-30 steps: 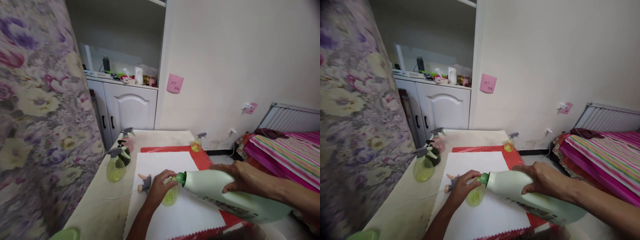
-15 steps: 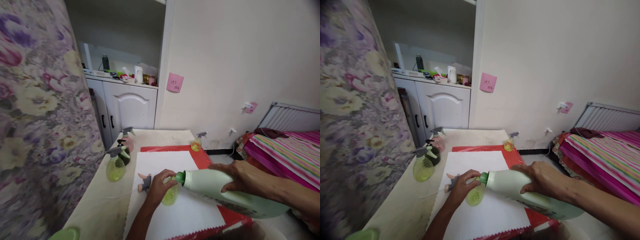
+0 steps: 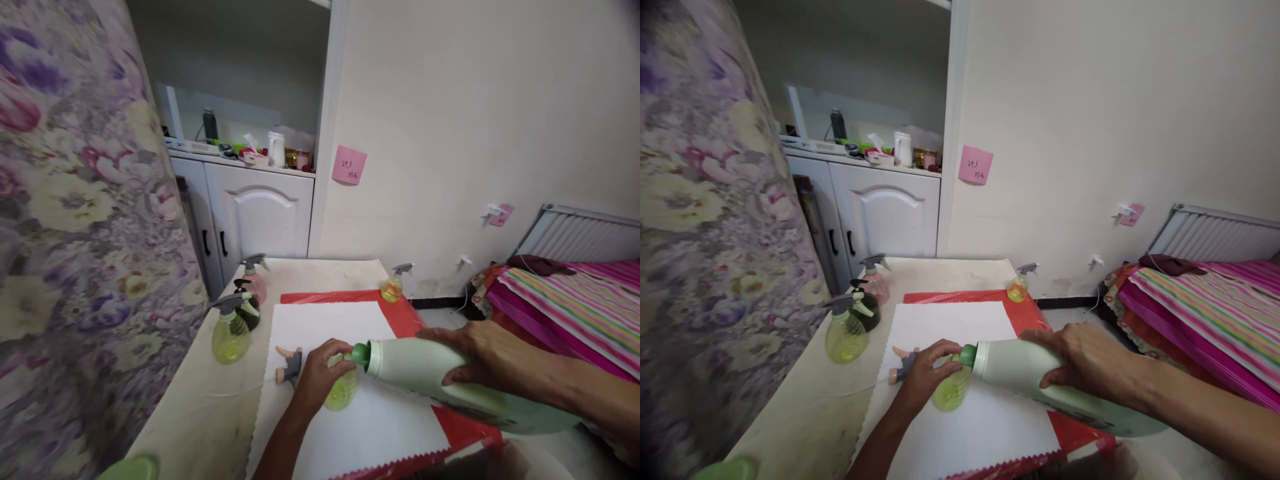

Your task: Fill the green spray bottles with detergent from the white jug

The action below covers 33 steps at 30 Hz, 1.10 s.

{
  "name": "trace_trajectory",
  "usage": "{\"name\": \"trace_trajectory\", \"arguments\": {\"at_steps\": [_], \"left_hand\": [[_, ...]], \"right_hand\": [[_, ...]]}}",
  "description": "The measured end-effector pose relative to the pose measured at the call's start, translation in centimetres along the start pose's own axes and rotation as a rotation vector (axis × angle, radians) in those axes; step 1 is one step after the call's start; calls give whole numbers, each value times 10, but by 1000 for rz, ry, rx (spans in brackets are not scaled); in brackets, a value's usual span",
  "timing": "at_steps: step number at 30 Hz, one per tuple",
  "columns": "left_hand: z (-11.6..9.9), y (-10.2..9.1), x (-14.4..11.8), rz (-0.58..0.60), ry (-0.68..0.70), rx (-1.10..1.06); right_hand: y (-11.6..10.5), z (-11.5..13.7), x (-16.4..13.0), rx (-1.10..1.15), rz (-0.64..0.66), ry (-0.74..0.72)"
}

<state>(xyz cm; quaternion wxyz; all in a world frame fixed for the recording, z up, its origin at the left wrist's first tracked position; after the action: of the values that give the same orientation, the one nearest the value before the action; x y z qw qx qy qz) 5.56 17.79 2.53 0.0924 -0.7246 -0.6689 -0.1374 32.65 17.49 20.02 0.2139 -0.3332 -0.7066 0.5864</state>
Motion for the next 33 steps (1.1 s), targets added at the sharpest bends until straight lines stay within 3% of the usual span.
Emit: {"name": "trace_trajectory", "arguments": {"at_steps": [4,33], "left_hand": [[1,0,0,-6,-3,15],[-5,0,-2,-31,-46,50]], "right_hand": [[-1,1,-1,36,79,27],[-4,1,-1,-10,43,2]]}}
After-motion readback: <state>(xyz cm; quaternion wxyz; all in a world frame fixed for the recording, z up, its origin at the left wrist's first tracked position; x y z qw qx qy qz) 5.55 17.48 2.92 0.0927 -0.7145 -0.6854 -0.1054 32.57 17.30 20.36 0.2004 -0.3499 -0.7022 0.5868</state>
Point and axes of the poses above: each hand's wrist, its own x-axis towards the middle knuckle, its own y-axis out of the palm, z = x × y, the point moved 1 cm from there along x, towards the middle knuckle, and after that the axes turned 12 degrees about -x, right-handed, at the moved point
